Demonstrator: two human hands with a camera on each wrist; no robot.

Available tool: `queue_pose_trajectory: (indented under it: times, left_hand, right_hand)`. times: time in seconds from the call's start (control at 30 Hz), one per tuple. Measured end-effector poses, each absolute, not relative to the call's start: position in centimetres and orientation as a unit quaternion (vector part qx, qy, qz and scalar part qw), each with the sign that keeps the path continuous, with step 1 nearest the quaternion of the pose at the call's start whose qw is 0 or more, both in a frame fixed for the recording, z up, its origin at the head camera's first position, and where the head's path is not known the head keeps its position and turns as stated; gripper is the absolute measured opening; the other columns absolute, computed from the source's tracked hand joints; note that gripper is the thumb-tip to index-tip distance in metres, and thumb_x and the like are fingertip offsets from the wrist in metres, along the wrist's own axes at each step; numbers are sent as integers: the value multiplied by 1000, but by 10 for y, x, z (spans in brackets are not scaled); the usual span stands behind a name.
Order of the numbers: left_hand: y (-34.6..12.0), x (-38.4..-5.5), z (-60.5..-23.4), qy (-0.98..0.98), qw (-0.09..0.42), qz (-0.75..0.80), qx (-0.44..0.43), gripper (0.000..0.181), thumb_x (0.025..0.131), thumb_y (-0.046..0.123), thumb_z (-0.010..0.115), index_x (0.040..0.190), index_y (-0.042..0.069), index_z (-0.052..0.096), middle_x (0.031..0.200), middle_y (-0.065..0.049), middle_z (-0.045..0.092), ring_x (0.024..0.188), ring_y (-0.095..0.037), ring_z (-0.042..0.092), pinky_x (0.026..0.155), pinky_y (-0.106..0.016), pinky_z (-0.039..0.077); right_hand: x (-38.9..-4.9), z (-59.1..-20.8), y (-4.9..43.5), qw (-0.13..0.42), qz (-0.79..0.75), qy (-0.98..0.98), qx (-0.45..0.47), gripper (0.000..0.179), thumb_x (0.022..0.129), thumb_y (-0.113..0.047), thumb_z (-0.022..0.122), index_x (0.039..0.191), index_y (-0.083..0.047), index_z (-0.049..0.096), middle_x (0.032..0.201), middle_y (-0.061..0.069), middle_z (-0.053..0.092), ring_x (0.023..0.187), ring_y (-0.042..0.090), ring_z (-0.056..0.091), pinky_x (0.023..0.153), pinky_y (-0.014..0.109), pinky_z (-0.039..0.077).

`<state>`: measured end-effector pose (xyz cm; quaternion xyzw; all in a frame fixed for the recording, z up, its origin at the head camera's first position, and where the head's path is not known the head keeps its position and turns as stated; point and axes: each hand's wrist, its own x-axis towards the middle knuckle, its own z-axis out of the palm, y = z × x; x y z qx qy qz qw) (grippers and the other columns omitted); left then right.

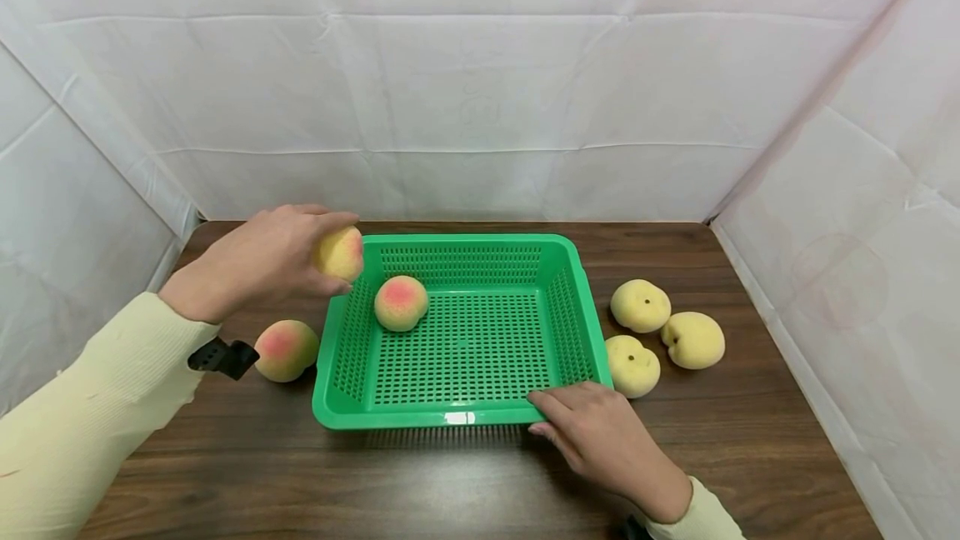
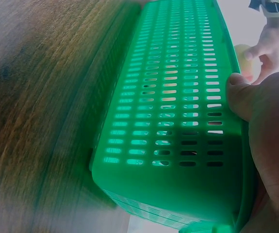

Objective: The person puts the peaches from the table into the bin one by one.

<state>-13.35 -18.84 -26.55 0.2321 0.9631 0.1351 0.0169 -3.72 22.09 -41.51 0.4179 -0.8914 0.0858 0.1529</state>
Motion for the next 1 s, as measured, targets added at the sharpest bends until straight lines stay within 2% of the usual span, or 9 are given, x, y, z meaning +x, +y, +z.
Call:
queue_pose_trajectory:
  times: [0.33, 0.63, 1.0]
  left_hand:
    - [-185, -136, -265, 960, 20, 134, 243, 63, 82, 31, 86, 138, 15, 64, 122, -8, 71, 102, -27, 65, 79, -45, 53]
    - [-183, -136, -264, 960, 27, 137, 243, 64, 82, 31, 86, 140, 14, 62, 126, -8, 70, 112, -30, 66, 87, -48, 54]
    - [-178, -139, -261, 961, 37, 127, 243, 69, 84, 34, 85, 145, 12, 59, 131, -13, 68, 103, -28, 65, 78, -44, 52]
  right_hand:
    - [-38, -416, 221, 164, 84, -888, 421, 46, 110, -49, 42, 115, -14, 71, 98, -7, 77, 88, 10, 75, 75, 36, 60]
    - [-37, -416, 221, 161, 83, -889, 420, 46, 110, -49, 42, 115, -14, 72, 99, -7, 77, 88, 10, 75, 75, 36, 60]
    - [-37, -417, 221, 162, 84, -889, 421, 46, 110, -49, 42, 115, -14, 72, 99, -7, 77, 88, 10, 75, 75, 36, 60]
